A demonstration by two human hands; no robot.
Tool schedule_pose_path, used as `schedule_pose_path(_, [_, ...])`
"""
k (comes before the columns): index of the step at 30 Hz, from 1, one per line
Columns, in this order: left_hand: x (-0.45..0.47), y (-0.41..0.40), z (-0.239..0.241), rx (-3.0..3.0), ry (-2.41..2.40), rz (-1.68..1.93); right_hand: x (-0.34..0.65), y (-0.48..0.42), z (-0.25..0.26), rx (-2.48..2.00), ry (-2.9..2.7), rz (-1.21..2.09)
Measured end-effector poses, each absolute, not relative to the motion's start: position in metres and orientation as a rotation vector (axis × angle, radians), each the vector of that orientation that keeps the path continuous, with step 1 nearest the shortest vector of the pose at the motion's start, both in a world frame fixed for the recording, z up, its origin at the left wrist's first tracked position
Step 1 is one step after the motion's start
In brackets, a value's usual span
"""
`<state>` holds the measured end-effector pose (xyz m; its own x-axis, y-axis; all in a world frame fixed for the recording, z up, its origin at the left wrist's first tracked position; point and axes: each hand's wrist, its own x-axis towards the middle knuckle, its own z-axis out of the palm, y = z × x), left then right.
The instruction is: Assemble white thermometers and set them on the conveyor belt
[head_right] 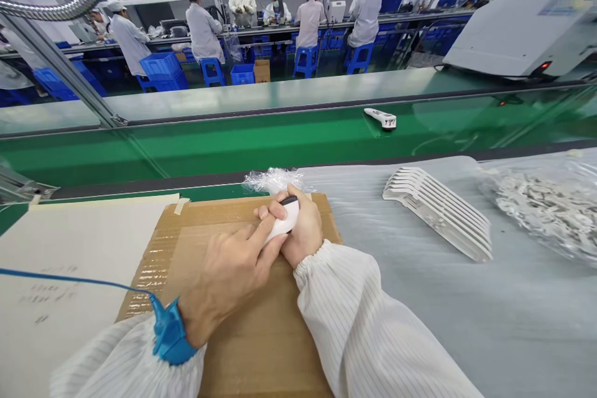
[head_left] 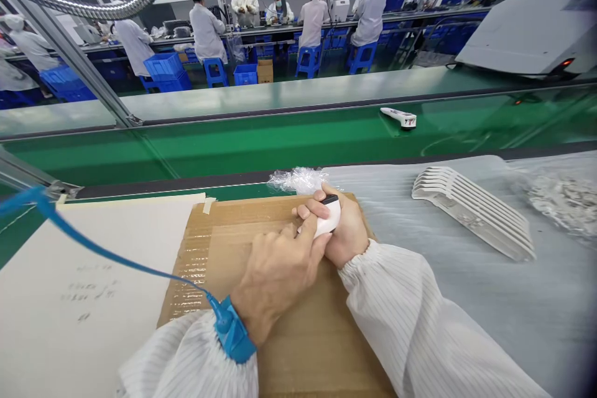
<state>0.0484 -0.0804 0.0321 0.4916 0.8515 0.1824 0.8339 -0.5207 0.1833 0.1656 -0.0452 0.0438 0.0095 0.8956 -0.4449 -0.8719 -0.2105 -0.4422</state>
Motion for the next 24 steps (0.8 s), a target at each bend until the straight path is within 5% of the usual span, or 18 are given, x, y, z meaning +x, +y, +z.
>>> schedule_pose_path(11, [0.034, -0.051, 0.045, 1.143, 1.112, 0.641, 0.166, -0.047, 0.036, -0.636, -0.498, 1.748])
schedule_pose_path(24, [0.026, -0.046, 0.047, 1.104, 1.026, 0.607, 0.159, -0.046, 0.020, -0.705, -0.663, 1.631])
